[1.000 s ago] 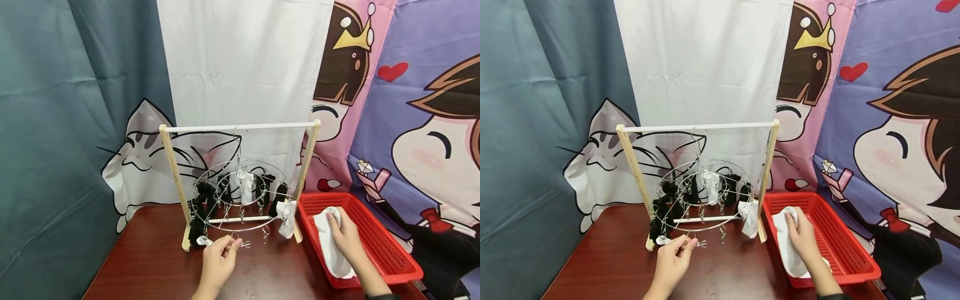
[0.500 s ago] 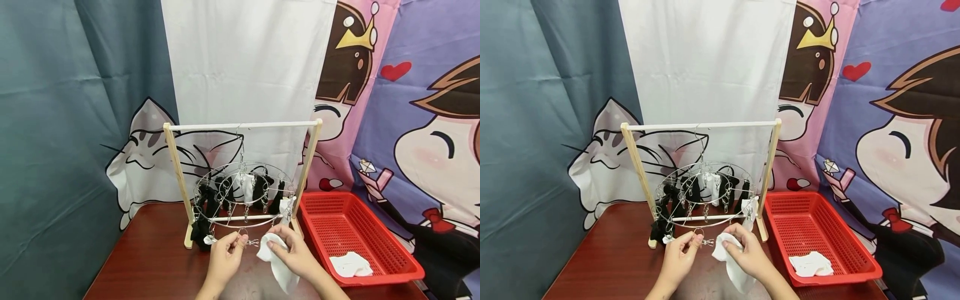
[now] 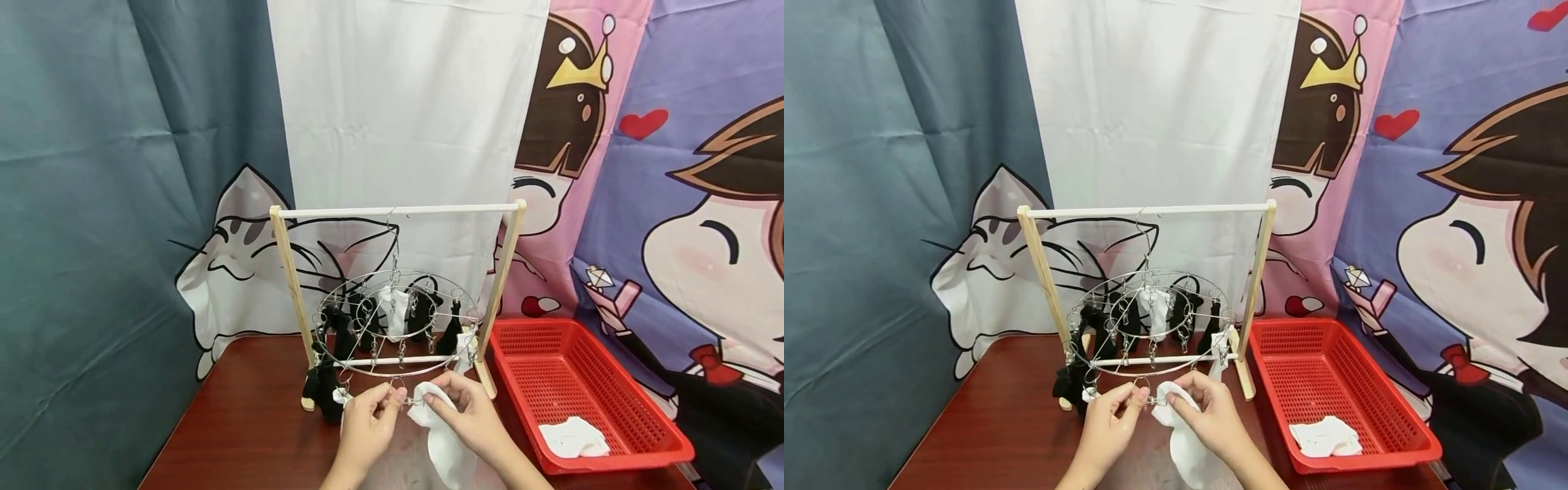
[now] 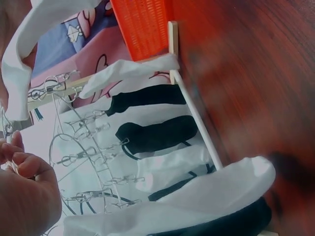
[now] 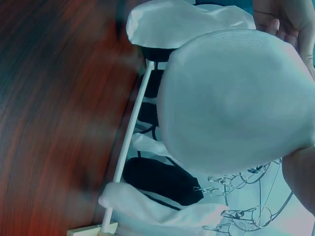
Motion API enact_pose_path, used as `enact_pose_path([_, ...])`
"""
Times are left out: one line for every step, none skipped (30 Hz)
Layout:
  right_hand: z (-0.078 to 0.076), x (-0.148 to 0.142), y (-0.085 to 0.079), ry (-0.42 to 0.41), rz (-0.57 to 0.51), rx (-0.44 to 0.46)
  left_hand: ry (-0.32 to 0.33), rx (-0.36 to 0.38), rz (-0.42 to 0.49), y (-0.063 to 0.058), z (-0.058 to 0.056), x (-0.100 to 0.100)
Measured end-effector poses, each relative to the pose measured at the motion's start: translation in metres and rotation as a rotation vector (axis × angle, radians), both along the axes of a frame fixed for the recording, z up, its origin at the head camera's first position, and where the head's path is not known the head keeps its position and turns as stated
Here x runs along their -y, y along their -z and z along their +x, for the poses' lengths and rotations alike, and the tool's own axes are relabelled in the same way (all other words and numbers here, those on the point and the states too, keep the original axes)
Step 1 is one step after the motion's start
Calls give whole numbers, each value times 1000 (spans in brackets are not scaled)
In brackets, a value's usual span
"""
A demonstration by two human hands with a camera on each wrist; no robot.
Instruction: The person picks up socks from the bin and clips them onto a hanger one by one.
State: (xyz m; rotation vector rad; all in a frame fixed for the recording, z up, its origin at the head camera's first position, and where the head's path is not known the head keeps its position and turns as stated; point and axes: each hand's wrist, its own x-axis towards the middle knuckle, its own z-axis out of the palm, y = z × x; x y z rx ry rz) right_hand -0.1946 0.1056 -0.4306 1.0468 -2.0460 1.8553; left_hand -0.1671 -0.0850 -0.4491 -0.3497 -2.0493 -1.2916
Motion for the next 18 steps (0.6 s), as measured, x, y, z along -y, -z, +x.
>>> enact_pose_path([1,0,-1,35,5,-21,-10,-12,-12,0,0,0])
enact_pose_path([1,-1,-3,73,7,-47,-25,-28,-22,0,0,1])
enact_pose_path([1,-3,-4,121,4,-75,-43,-43,-29,0,0,1])
enact_pose_path([-1,-5,-6,188,9,-121,-66,-63,-37,0,0,2])
enact_pose_path([-4,-9,-7,270,23,-178,-93,-83,-43,1,0,3])
enact_pose_path([-8,-13,-9,354,47,-235,-121,-103,-49,1,0,5])
enact_pose_path([-14,-17,-10,436,80,-287,-152,-127,-58,1,0,6])
enact_pose_path([-21,-23,-11,504,122,-339,-184,-147,-65,2,0,8])
enact_pose_path([-28,-28,-12,570,187,-390,-204,-160,-64,2,-1,10])
enact_pose_path([-35,-34,-12,624,263,-441,-220,-167,-64,3,-1,12])
enact_pose_path([-41,-39,-12,647,333,-479,-229,-165,-56,3,-1,14])
enact_pose_path([-47,-44,-12,651,397,-511,-239,-158,-45,3,-1,15])
enact_pose_path([-51,-48,-12,641,454,-534,-254,-148,-34,4,-1,17])
enact_pose_path([-54,-52,-12,619,498,-552,-271,-131,-17,4,-1,18])
enact_pose_path([-56,-54,-12,596,535,-565,-288,-116,2,5,-1,19])
enact_pose_path([-58,-55,-12,571,553,-573,-309,-104,20,5,0,20])
enact_pose_path([-58,-55,-12,543,560,-579,-331,-97,37,6,0,21])
enact_pose_path([-57,-54,-13,520,563,-588,-356,-94,55,6,1,21])
